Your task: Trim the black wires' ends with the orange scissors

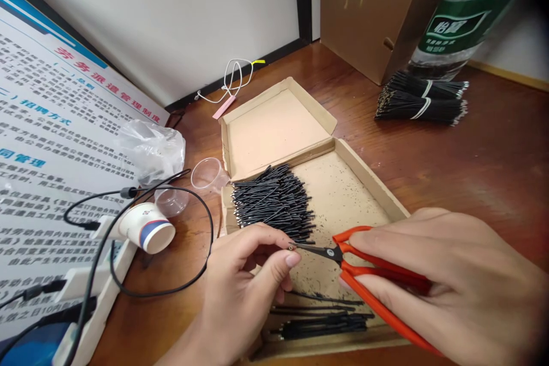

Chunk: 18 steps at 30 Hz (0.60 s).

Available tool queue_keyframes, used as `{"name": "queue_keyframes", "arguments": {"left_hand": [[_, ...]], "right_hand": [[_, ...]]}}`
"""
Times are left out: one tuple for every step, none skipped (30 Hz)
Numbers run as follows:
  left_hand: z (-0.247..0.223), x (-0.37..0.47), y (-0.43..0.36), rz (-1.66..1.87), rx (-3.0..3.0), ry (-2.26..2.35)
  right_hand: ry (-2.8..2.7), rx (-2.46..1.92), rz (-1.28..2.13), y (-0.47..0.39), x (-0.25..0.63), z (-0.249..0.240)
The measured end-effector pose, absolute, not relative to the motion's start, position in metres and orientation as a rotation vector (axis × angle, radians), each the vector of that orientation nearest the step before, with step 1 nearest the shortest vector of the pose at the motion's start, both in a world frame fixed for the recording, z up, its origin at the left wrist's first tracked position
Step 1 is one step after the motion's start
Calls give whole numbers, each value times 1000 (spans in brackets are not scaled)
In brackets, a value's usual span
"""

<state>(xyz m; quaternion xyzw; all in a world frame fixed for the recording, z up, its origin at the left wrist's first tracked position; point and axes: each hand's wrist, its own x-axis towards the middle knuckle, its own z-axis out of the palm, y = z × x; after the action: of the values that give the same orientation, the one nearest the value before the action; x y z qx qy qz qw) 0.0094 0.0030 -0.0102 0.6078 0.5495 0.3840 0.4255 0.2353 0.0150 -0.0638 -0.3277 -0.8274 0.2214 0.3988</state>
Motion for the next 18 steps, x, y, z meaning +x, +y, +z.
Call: {"name": "queue_keyframes", "arguments": {"left_hand": [[-10, 9, 3, 959, 1541, 1374], [-10, 9, 3, 961, 1562, 1373], [-10, 9, 4, 964, 1582, 1371], [-10, 8, 4, 966, 1601, 1366], [-10, 8, 4, 968, 1620, 1358], [-11, 7, 4, 970, 1636, 1350], [-11, 7, 5, 972, 1649, 1344], [-11, 6, 5, 971, 1659, 1342], [-11, 6, 5, 968, 1667, 1342], [-11, 6, 5, 964, 1674, 1344], [-11, 5, 5, 960, 1679, 1347], [-11, 5, 5, 958, 1686, 1349], [-11, 5, 4, 956, 1692, 1351], [-11, 4, 4, 956, 1695, 1352], [-11, 4, 4, 958, 1693, 1355], [-11, 5, 3, 959, 1686, 1359], [-10, 5, 3, 958, 1677, 1361], [-10, 5, 3, 956, 1664, 1367]], "right_hand": [[-2092, -842, 553, 15, 236, -64], [-2092, -856, 550, 14, 236, -64], [-2091, -863, 546, 14, 237, -63], [-2094, -870, 546, 14, 237, -62], [-2100, -873, 549, 14, 237, -61], [-2101, -870, 549, 14, 237, -60], [-2103, -863, 552, 14, 237, -59], [-2106, -860, 554, 15, 237, -58], [-2110, -858, 550, 16, 236, -58], [-2121, -850, 545, 17, 236, -57], [-2140, -846, 539, 19, 235, -57], [-2157, -840, 533, 20, 234, -57], [-2170, -834, 527, 21, 234, -58], [-2175, -822, 523, 22, 234, -58], [-2172, -816, 526, 23, 234, -58], [-2163, -819, 531, 23, 234, -58], [-2155, -830, 536, 23, 234, -58], [-2154, -833, 539, 22, 235, -57]]}}
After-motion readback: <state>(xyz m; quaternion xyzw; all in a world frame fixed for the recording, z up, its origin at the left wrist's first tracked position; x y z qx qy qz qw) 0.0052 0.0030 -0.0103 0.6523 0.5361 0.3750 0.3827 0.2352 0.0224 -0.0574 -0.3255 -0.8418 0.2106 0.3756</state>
